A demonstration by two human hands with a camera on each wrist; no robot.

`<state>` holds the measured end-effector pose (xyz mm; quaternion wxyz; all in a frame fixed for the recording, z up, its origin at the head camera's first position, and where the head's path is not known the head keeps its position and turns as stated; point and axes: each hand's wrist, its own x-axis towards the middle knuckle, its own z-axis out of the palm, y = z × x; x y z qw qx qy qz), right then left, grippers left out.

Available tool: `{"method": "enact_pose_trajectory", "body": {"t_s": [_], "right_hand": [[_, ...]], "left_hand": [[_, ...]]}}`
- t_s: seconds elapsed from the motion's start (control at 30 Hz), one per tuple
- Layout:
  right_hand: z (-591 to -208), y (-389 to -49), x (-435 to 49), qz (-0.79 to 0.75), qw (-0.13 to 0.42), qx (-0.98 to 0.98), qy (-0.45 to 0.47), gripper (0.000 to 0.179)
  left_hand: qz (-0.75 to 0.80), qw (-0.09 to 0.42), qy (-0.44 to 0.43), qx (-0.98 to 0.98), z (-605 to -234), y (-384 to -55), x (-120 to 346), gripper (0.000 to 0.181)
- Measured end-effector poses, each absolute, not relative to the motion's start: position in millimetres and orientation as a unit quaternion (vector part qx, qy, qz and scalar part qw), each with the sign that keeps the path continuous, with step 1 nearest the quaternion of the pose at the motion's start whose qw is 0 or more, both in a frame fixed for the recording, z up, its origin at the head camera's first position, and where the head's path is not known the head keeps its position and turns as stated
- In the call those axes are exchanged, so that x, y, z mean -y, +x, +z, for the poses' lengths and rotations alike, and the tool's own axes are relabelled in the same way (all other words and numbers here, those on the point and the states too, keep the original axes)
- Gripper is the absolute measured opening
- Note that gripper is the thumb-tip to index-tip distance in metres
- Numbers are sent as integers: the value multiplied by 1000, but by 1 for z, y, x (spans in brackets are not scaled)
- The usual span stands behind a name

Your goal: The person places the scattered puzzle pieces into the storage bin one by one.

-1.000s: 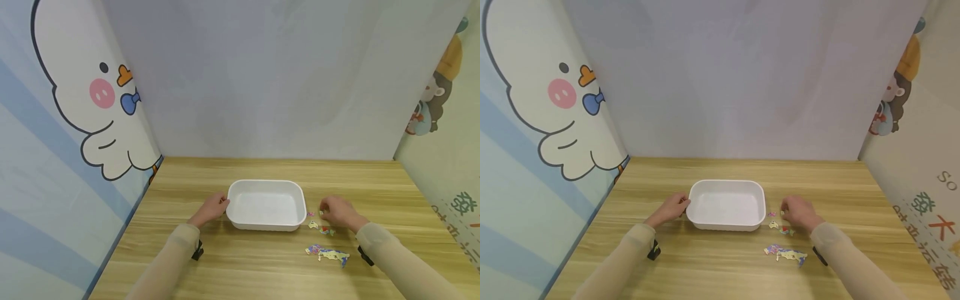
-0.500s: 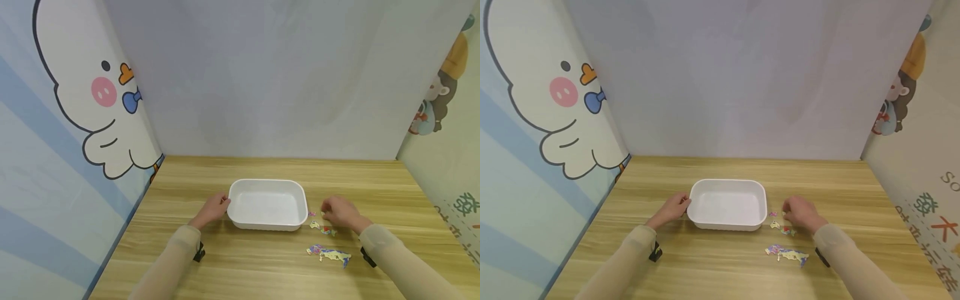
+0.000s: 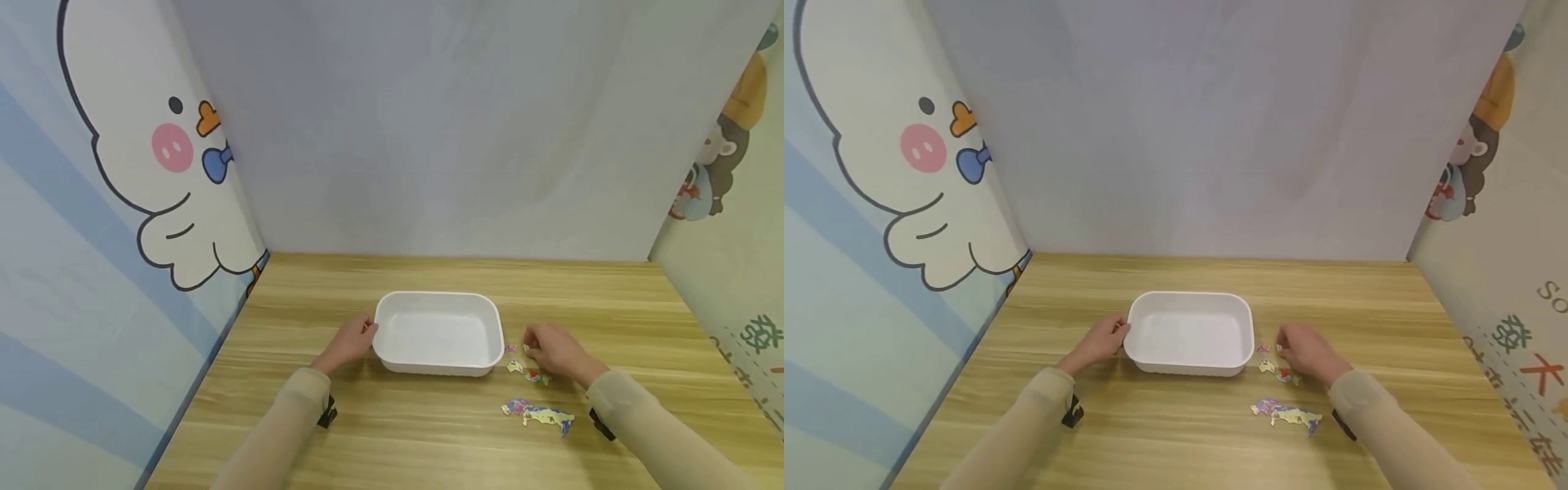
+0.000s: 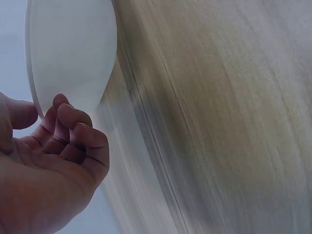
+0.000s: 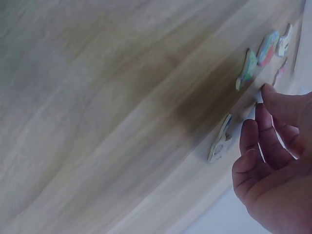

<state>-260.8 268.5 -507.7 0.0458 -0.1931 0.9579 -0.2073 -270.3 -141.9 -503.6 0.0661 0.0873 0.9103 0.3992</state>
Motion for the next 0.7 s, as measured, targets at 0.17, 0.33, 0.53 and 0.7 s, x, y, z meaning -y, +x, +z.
{"method": "enact_pose_trajectory", "body": {"t_s": [0.17, 0.33, 0.53, 0.7], "right_hand": [[-508, -259, -270, -230, 32, -950, -206, 17], [-509, -259, -272, -234, 27, -949, -210, 17], [-512, -262, -272, -237, 27, -950, -202, 16], [-513, -264, -270, -241, 27, -951, -192, 13]], "left_hand": [[405, 68, 96, -907, -502, -268, 141, 18], [409, 73, 96, -904, -501, -268, 141, 18], [407, 69, 90, -906, -502, -268, 141, 18], [416, 63, 80, -903, -506, -270, 142, 19]]}}
